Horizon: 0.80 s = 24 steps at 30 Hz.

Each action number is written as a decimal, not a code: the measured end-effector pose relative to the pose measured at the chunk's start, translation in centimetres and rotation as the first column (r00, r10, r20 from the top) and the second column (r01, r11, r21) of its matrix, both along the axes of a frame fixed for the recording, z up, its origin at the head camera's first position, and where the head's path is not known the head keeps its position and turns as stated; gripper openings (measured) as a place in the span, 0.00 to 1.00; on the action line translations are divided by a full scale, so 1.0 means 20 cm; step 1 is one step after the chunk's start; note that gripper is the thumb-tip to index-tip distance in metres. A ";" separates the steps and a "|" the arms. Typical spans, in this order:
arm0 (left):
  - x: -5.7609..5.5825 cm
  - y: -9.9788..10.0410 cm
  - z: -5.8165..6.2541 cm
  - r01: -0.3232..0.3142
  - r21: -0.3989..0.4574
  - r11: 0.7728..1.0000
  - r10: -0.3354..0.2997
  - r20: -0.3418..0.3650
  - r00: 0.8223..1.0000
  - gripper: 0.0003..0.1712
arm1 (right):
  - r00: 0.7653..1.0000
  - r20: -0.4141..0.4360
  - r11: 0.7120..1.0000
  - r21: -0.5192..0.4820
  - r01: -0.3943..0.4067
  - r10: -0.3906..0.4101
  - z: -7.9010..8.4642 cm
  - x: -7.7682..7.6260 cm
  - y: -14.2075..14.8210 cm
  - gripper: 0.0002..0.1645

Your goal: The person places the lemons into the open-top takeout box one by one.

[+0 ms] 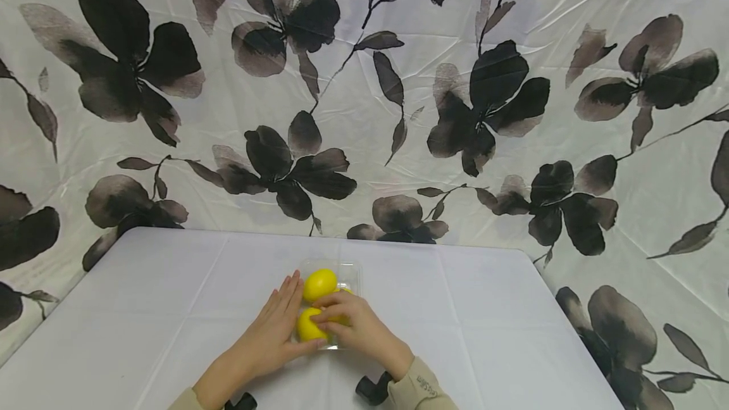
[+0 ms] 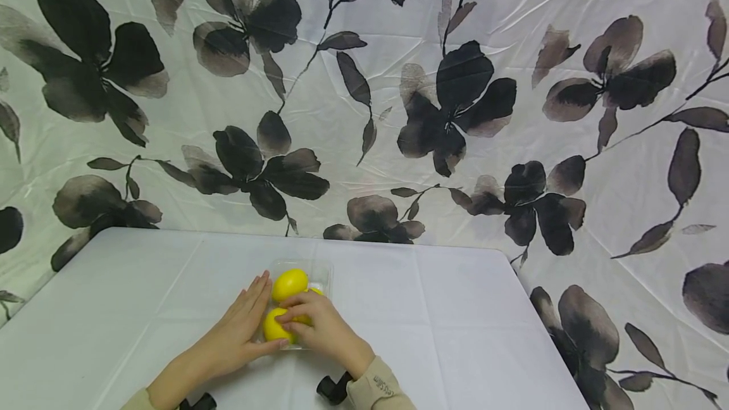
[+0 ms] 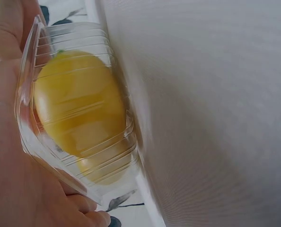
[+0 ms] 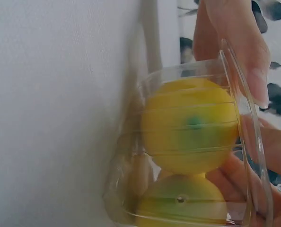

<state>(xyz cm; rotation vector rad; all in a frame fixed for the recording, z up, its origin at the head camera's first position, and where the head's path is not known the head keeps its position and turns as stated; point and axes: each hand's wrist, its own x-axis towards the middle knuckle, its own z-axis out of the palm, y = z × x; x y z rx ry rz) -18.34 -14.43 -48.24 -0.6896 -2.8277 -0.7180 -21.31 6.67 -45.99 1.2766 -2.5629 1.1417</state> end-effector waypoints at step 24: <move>0.00 0.01 0.02 -0.019 -0.022 1.000 0.019 0.010 1.000 0.67 | 0.996 0.091 1.000 -0.008 -0.026 0.027 0.02 -0.06 0.02 0.15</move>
